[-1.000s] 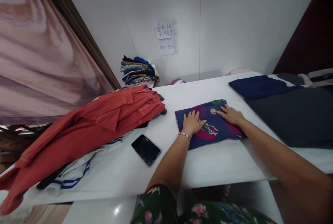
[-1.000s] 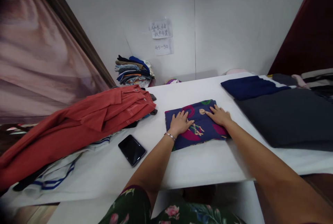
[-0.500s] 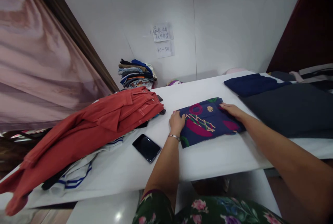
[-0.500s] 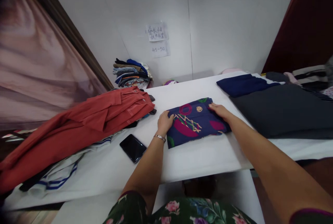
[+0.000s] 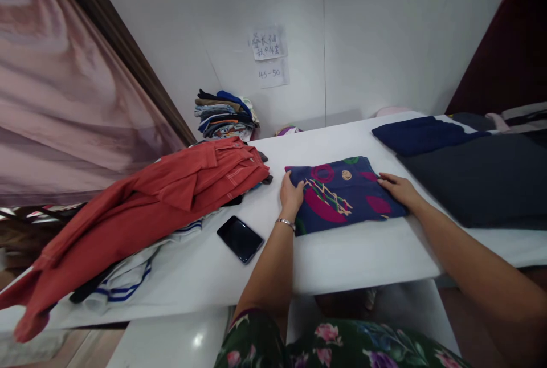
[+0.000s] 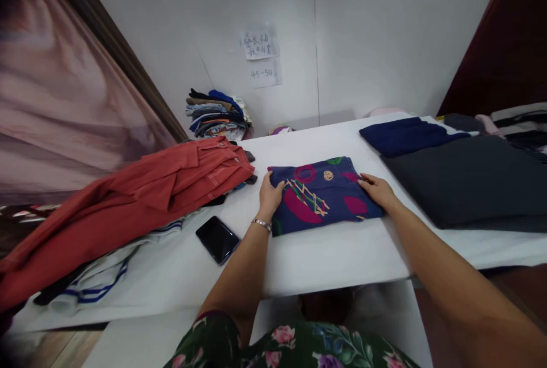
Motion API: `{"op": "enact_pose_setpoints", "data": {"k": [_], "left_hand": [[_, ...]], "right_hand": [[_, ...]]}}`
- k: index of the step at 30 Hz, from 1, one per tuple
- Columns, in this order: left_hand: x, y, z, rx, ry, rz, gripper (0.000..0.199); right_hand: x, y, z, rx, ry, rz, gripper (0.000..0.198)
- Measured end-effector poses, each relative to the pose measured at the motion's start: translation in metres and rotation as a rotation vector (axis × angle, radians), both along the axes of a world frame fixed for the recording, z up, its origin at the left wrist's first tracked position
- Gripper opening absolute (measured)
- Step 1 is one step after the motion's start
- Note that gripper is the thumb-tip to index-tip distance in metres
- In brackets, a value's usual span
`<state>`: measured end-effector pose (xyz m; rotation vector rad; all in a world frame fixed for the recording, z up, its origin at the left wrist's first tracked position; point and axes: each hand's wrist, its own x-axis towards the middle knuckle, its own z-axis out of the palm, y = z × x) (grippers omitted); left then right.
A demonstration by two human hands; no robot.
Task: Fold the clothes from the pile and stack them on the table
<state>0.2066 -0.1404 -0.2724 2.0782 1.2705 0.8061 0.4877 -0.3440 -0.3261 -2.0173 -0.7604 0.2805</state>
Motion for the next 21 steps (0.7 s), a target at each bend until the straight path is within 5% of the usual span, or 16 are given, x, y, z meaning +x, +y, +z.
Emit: {"op": "enact_pose_setpoints", "data": {"k": [6, 12, 16, 21], "left_hand": [[-0.004, 0.02, -0.009, -0.092, 0.115, 0.036, 0.056], [-0.021, 0.002, 0.005, 0.07, 0.1, 0.014, 0.052], [-0.051, -0.03, 0.012, 0.205, 0.098, -0.186, 0.052], [-0.089, -0.066, -0.006, 0.23, 0.301, -0.353, 0.074]], "right_hand": [[-0.008, -0.001, -0.008, -0.013, -0.246, 0.129, 0.046], [-0.021, -0.013, 0.008, 0.088, -0.362, 0.115, 0.048], [-0.042, -0.033, 0.02, 0.201, -0.594, 0.416, 0.045], [-0.053, -0.048, 0.01, 0.072, -0.848, 0.638, 0.057]]}}
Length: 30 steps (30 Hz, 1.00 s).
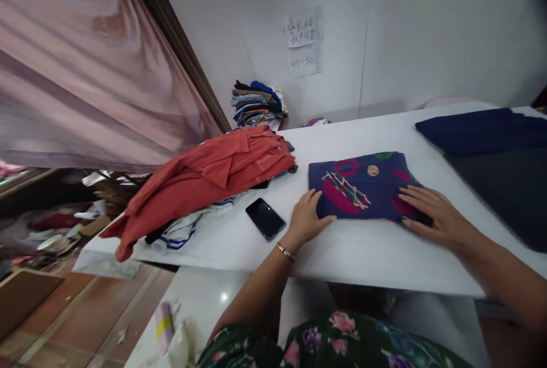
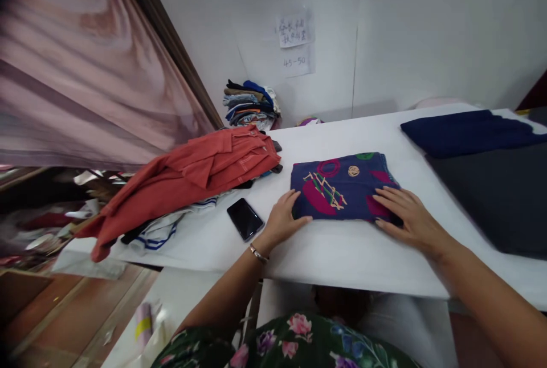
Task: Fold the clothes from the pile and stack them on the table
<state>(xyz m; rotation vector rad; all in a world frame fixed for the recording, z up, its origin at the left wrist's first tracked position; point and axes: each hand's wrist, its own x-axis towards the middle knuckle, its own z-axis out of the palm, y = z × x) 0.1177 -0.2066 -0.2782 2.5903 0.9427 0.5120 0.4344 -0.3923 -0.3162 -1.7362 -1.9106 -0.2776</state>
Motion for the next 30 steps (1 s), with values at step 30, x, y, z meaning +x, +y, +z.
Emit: {"op": "enact_pose_setpoints", "data": {"k": [30], "left_hand": [[-0.008, -0.007, -0.009, 0.121, 0.14, 0.189, 0.055]], "right_hand": [[0.013, -0.014, -0.022, -0.114, -0.119, -0.164, 0.054]]}}
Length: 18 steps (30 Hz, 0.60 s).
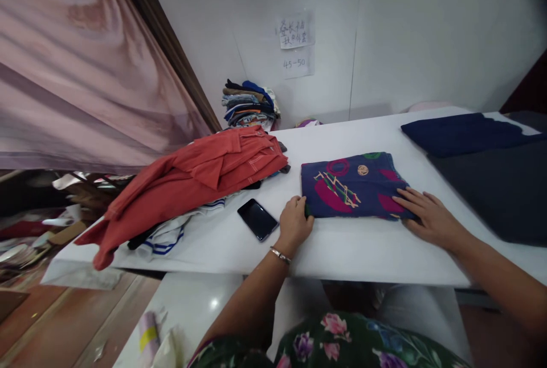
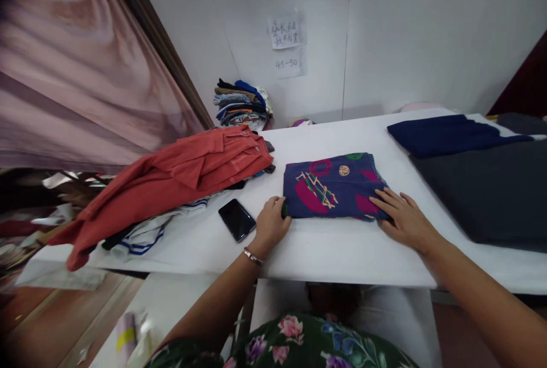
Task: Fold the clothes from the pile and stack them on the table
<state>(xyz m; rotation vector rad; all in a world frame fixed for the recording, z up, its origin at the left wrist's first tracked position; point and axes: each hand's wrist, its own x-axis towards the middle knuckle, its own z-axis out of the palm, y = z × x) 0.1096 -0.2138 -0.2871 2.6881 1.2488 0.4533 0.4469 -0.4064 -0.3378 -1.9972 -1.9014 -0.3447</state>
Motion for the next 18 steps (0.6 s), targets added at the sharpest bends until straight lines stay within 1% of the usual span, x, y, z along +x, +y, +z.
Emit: {"op": "enact_pose_setpoints", "data": {"k": [4, 7, 12, 15, 17, 18], "left_hand": [[0.0, 0.001, 0.002, -0.039, 0.063, 0.026, 0.048], [0.001, 0.0, 0.002, -0.06, 0.046, 0.026, 0.045], [0.001, -0.001, 0.005, -0.119, 0.034, 0.041, 0.041], [-0.006, 0.005, 0.013, -0.244, 0.023, 0.005, 0.046], [-0.011, 0.011, 0.021, -0.315, -0.037, -0.046, 0.05], [-0.011, 0.014, 0.026, -0.321, -0.082, -0.062, 0.05]], "right_hand": [[0.006, 0.002, -0.007, -0.009, 0.024, -0.006, 0.052], [0.013, 0.002, -0.011, -0.018, 0.072, 0.02, 0.051], [0.013, 0.002, -0.009, -0.035, 0.113, 0.045, 0.048], [0.014, 0.0, -0.01, -0.042, 0.155, 0.036, 0.052], [0.015, -0.003, -0.011, -0.045, 0.215, 0.016, 0.055], [0.015, -0.005, -0.012, -0.043, 0.25, 0.012, 0.054]]}}
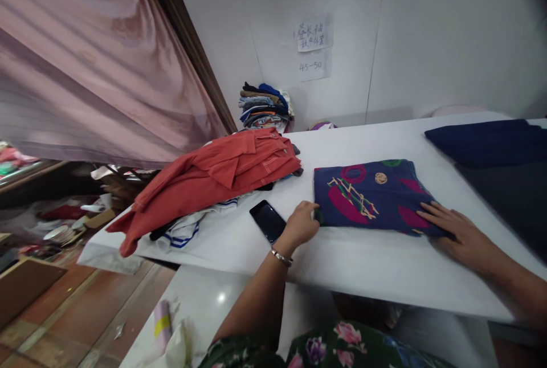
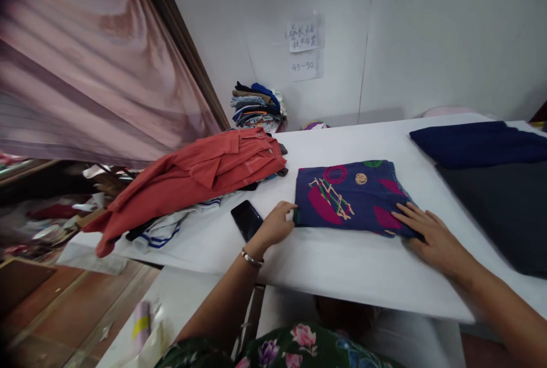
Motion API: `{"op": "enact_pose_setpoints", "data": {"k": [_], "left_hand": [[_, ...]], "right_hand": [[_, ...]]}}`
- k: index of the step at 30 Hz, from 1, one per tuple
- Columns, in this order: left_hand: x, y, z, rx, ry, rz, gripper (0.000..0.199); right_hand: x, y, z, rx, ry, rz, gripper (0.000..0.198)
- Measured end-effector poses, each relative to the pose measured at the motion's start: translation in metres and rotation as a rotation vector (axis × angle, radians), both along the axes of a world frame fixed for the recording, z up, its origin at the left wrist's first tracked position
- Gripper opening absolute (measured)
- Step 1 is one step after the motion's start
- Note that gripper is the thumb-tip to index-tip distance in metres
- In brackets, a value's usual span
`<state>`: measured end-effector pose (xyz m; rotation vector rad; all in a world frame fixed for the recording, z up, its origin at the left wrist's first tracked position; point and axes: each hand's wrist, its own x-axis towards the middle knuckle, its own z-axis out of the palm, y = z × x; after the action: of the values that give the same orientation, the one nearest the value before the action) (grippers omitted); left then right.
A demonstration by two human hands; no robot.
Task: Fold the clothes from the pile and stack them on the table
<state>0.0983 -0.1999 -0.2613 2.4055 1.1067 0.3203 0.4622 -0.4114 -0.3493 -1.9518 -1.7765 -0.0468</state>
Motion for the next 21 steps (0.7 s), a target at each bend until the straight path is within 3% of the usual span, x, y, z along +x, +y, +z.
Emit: {"op": "enact_pose_setpoints", "data": {"k": [3, 6, 10, 15, 21], "left_hand": [[0.013, 0.008, 0.014, 0.089, -0.113, 0.034, 0.045], [0.047, 0.016, 0.02, 0.189, -0.095, 0.005, 0.044], [0.091, 0.033, 0.009, 0.238, 0.011, -0.034, 0.054], [0.101, 0.053, -0.02, 0.08, 0.115, 0.086, 0.078], [0.096, 0.054, -0.031, 0.164, 0.042, 0.102, 0.076]], "right_hand": [[-0.007, 0.0, 0.007, 0.035, 0.084, -0.005, 0.047], [-0.028, 0.013, 0.025, 0.095, 0.062, -0.042, 0.044], [-0.05, 0.049, 0.042, 0.104, -0.056, -0.093, 0.048], [-0.044, 0.075, 0.023, -0.064, -0.126, -0.185, 0.06], [-0.046, 0.07, 0.012, -0.055, -0.082, -0.193, 0.057]]}}
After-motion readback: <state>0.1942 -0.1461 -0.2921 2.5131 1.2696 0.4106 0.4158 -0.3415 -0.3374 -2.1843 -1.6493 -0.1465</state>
